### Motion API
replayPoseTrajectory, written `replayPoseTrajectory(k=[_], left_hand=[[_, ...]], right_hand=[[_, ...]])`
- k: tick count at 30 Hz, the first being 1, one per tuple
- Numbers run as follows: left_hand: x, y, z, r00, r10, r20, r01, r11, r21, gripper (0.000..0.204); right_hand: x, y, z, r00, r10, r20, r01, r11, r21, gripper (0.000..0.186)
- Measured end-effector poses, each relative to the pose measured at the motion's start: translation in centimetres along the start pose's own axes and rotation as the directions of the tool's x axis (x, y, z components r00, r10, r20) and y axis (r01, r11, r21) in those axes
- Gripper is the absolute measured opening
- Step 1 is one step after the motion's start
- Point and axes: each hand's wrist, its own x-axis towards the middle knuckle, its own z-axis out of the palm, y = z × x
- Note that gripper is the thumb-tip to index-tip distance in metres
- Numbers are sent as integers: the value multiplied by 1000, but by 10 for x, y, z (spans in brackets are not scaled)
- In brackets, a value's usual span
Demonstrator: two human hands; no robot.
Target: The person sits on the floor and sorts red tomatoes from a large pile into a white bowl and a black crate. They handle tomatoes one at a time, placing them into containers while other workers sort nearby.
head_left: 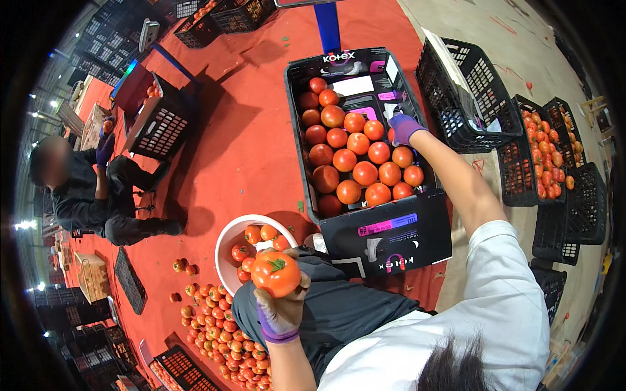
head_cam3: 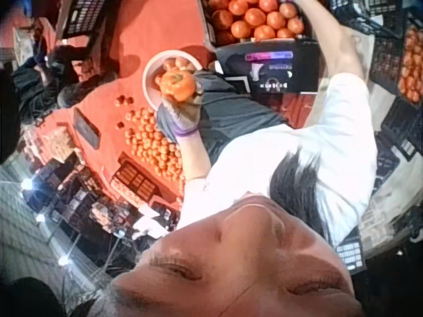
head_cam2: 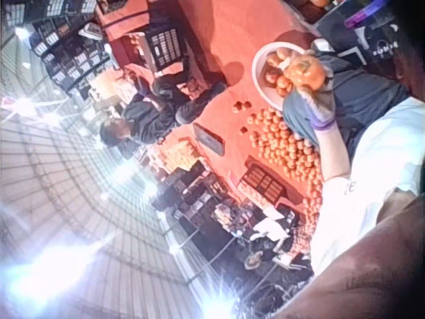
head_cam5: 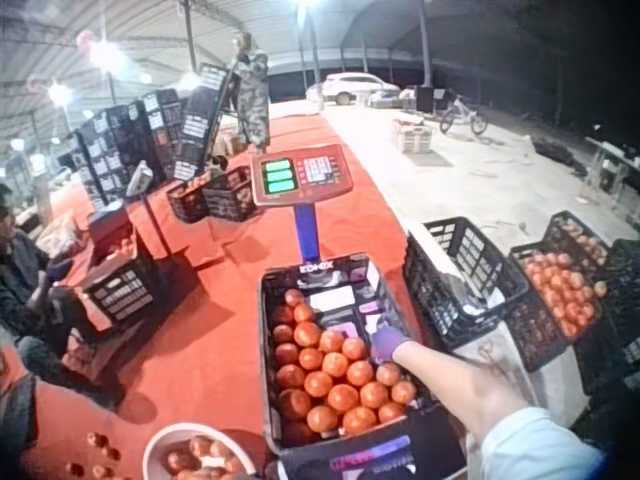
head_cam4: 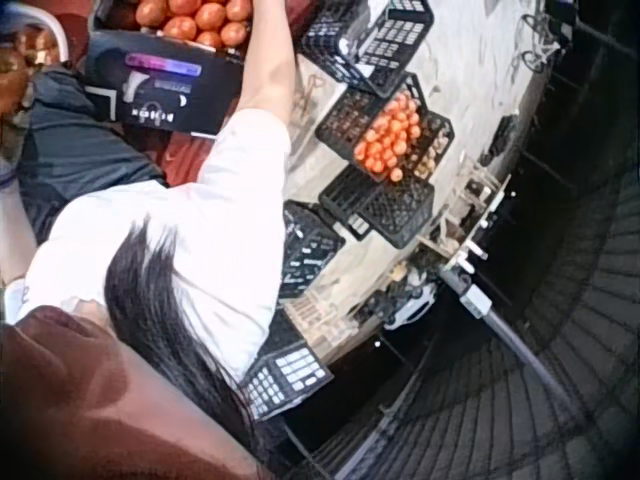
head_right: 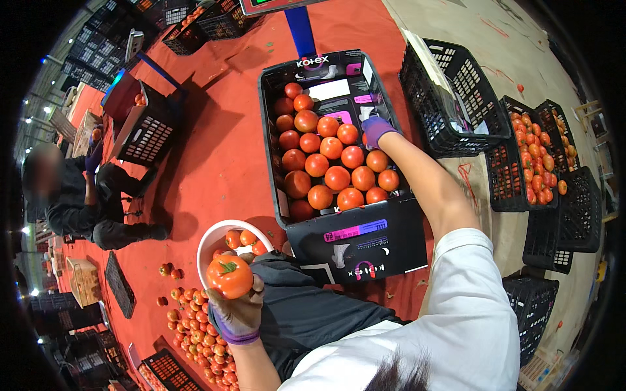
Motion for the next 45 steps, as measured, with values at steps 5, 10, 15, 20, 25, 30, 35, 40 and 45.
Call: replayPoseTrajectory(k=[5, 10, 15, 20, 25, 30, 35, 40, 45], left_hand=[[26, 14, 7, 998, 54, 30, -61, 935, 348, 90], [75, 24, 21, 977, -197, 85, 134, 870, 474, 84], [155, 14, 12, 899, 142, 414, -437, 283, 854, 75], [188, 4, 55, 828, 199, 524, -554, 148, 819, 76], [132, 63, -15, 960, 234, 153, -253, 495, 831, 73], [20, 112, -176, 800, 528, -285, -6, 482, 876, 52], [-161, 64, -335, 430, 583, -689, 206, 680, 704, 55], [-234, -18, -376, 274, 310, -910, 169, 916, 363, 48], [-226, -97, -467, 336, 451, -827, 313, 775, 550, 47]], right_hand=[[-19, -9, -15, 989, -60, -138, 98, 952, 290, 60], [-32, 6, -11, 994, -42, -103, 77, 929, 361, 71], [-68, -90, -84, 901, 0, -434, 337, 629, 701, 74], [-105, -199, -130, 822, -158, -547, 568, 157, 808, 78], [-8, -115, -102, 903, 215, -372, 360, 96, 928, 67], [99, -35, -25, 854, 271, -444, 227, 574, 787, 73], [123, -45, -15, 942, 21, -336, 167, 838, 519, 76], [153, 42, 23, 985, 63, -163, -33, 983, 178, 69], [176, 35, -28, 569, -85, -818, -52, 989, -139, 62]])
